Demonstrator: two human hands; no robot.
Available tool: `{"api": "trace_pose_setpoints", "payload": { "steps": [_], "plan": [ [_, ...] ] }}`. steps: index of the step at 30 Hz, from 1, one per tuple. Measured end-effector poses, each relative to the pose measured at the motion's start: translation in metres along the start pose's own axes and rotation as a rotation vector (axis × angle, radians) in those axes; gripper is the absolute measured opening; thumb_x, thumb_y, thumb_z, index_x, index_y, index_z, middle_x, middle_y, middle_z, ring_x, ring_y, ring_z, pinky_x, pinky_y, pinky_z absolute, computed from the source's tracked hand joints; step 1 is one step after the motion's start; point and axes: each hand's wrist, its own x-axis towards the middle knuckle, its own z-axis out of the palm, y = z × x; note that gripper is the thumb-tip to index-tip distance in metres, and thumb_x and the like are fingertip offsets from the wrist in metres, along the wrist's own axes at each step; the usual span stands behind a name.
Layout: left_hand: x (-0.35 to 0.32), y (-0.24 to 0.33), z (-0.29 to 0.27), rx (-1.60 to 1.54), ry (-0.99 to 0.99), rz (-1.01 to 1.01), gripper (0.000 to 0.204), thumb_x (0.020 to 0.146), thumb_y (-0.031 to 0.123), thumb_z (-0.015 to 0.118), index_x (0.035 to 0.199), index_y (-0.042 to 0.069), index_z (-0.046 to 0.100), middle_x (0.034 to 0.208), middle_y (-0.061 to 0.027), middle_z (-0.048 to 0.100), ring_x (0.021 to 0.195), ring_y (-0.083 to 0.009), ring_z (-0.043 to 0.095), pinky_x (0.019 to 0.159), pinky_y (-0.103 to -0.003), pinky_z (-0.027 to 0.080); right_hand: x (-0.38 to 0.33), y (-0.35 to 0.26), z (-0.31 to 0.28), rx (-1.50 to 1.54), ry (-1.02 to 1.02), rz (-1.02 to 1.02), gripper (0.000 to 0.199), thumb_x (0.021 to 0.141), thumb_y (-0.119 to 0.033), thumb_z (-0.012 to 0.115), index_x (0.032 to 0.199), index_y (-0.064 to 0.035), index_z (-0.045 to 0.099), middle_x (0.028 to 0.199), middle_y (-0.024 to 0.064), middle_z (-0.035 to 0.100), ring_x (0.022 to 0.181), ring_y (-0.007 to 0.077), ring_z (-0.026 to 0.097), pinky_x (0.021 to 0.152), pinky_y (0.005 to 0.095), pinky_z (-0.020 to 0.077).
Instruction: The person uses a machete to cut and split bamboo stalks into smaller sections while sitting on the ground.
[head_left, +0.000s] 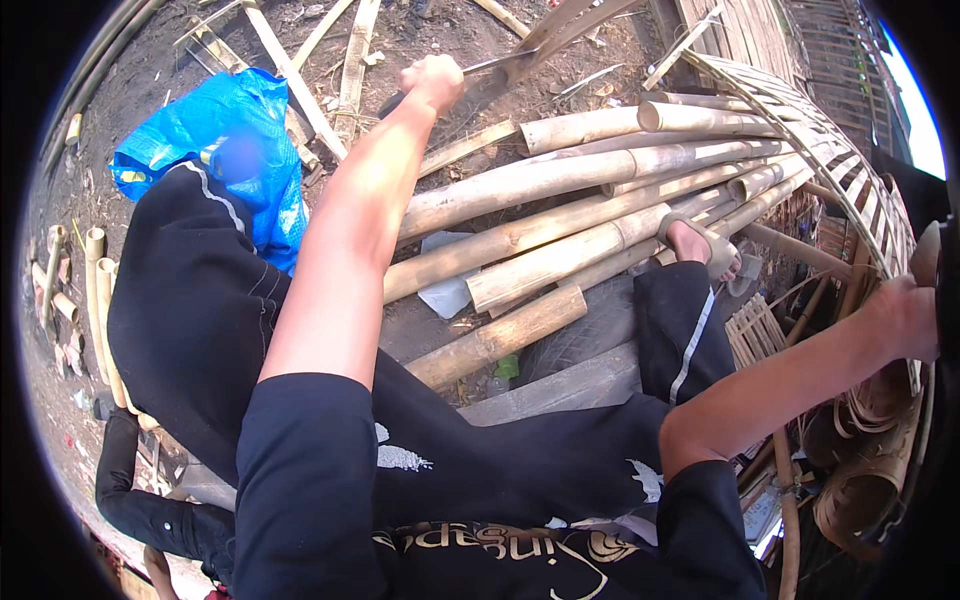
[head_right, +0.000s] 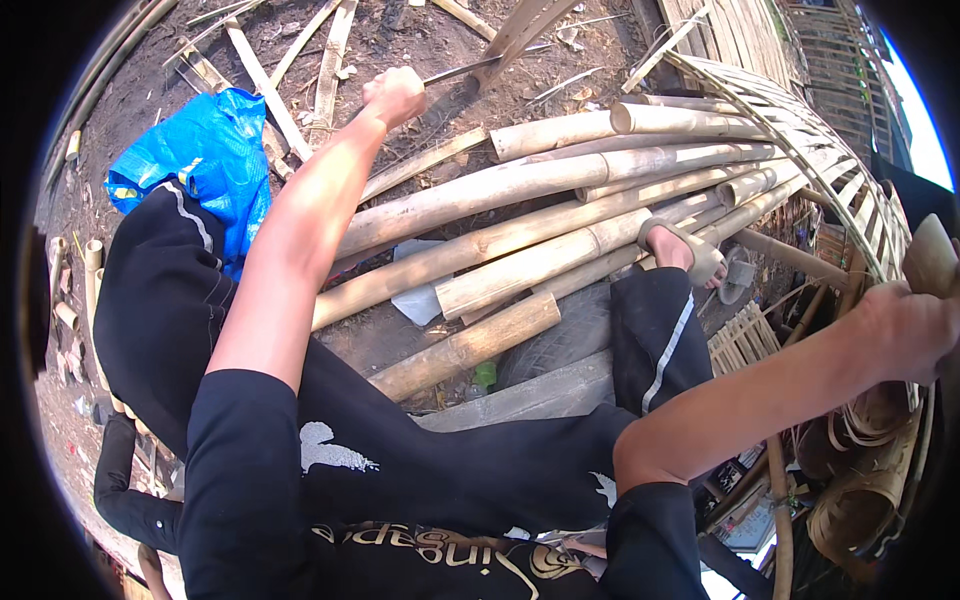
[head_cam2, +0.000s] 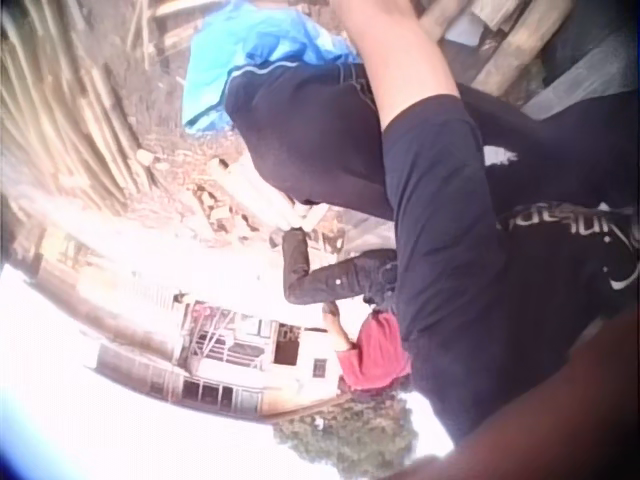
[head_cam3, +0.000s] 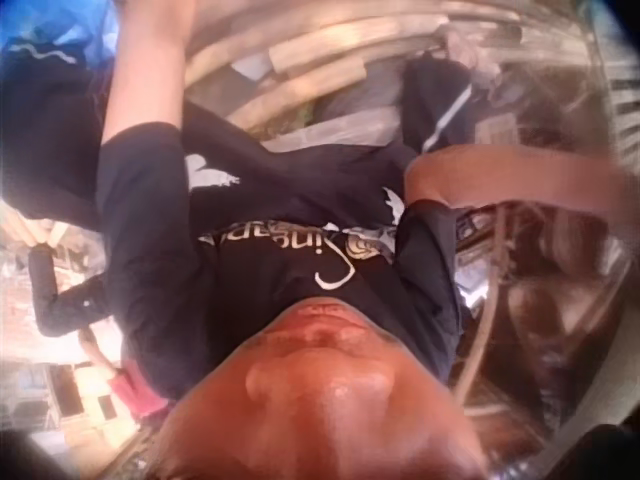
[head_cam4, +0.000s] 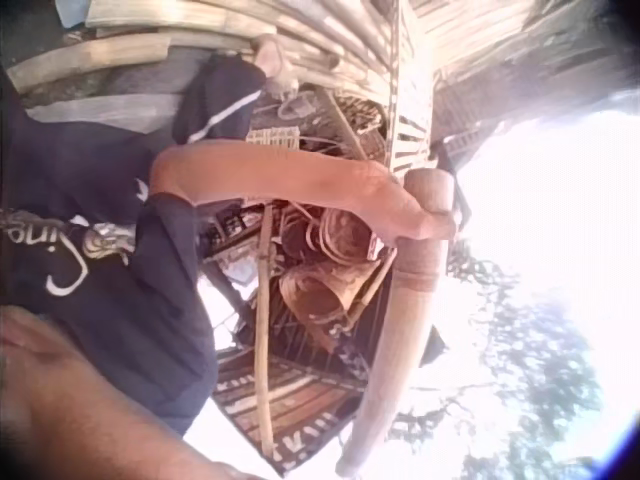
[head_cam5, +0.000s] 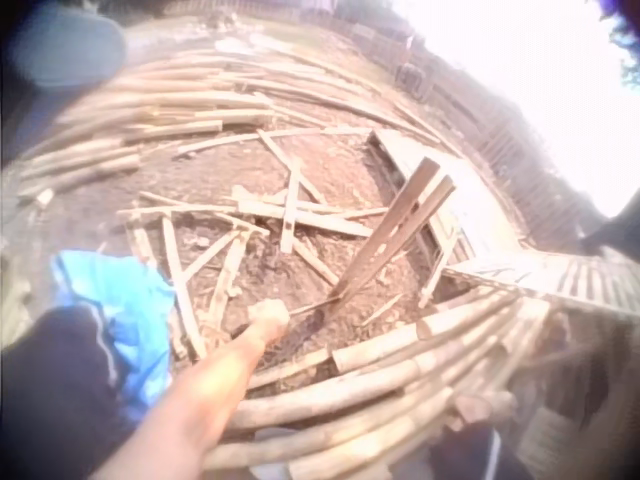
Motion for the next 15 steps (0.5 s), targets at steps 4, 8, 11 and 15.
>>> {"api": "trace_pose_setpoints", "payload": {
  "steps": [4,8,11,15],
  "plan": [
    [-0.006,0.003,-0.018,-0.027,-0.067,-0.103,0.025,0.085,0.022,0.065,0.099,0.004,0.077,0.098,-0.0162,0.076,0.094,-0.0264,0.075,0.074,-0.041,0.059,-0.184,0.064,-0.027,-0.065,-0.477,0.508,0.059,0.082,-0.021,0.073,0.131,0.0058,0.055,0.116,0.0202,0.063,0.118,0.0284,0.059,0.100,0.0409,0.0500],
    [-0.007,0.002,0.036,0.113,-0.036,0.011,0.021,0.087,0.021,0.068,0.101,0.010,0.078,0.102,-0.0108,0.077,0.096,-0.0255,0.075,0.077,-0.037,0.059,-0.268,0.077,-0.089,0.042,-0.920,1.427,0.055,0.078,-0.026,0.078,0.123,-0.0026,0.059,0.109,0.0171,0.063,0.115,0.0269,0.054,0.095,0.0412,0.0426],
    [-0.028,-0.003,0.057,0.015,-0.145,-0.119,0.024,0.093,0.019,0.061,0.109,0.015,0.078,0.115,-0.0068,0.075,0.109,-0.0226,0.072,0.086,-0.037,0.057,-0.245,0.121,-0.088,-0.494,-1.210,1.356,0.031,0.076,-0.019,0.075,0.097,0.0021,0.064,0.085,0.0087,0.065,0.071,0.0164,0.059,0.061,0.0293,0.0466],
    [-0.015,-0.014,0.061,-0.073,-0.102,-0.113,0.023,0.084,0.017,0.065,0.103,0.012,0.077,0.107,-0.0106,0.075,0.098,-0.0223,0.072,0.076,-0.037,0.056,-0.202,0.101,-0.118,-0.372,-1.136,1.315,0.028,0.075,-0.016,0.075,0.092,0.0043,0.069,0.078,0.0093,0.067,0.066,0.0170,0.064,0.060,0.0302,0.0498]
  ]
}}
